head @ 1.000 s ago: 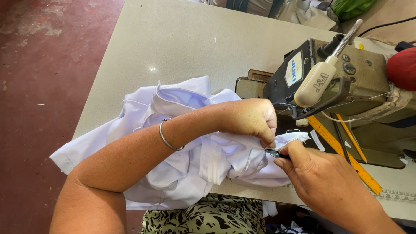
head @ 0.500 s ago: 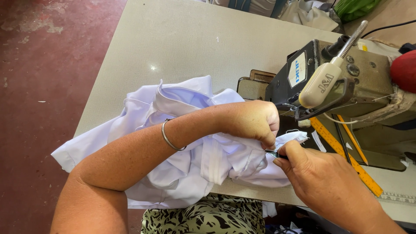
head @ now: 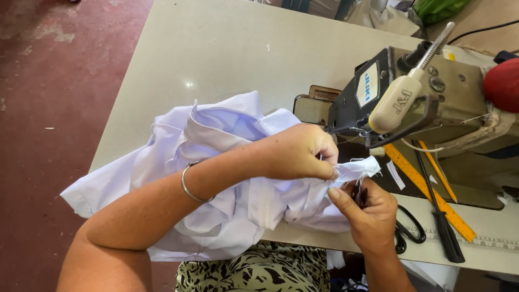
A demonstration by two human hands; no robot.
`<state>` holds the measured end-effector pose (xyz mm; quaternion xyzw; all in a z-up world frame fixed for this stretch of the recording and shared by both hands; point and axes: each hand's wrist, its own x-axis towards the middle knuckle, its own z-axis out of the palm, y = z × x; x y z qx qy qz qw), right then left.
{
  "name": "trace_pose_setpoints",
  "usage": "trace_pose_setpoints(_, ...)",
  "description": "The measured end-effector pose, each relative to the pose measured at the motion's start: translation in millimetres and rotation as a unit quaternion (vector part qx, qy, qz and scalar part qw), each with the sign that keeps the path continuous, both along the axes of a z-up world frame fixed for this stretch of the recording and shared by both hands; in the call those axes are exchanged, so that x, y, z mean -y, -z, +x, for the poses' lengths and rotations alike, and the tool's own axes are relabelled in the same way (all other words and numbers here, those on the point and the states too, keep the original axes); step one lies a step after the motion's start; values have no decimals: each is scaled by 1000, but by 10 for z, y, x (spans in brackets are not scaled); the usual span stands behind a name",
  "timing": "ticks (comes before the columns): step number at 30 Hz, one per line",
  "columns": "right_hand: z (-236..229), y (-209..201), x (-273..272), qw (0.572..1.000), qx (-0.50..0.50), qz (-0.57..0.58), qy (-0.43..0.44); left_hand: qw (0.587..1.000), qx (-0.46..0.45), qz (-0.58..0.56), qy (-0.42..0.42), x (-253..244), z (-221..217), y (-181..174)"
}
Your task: Trimming loose threads from a white garment using snips and inspecting the quality of the seams at a sewing workstation.
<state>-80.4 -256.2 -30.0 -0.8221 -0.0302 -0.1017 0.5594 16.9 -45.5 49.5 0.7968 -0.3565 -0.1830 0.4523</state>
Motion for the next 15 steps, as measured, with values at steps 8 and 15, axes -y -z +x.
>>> trace_pose_setpoints(8,63,149,-95,995,-4,95,-27,960,249,-93,-90,17,-382,290)
trace_pose_setpoints(15,73,137,-65,998,20,47,-47,922,350,-70,-152,-8,-568,215)
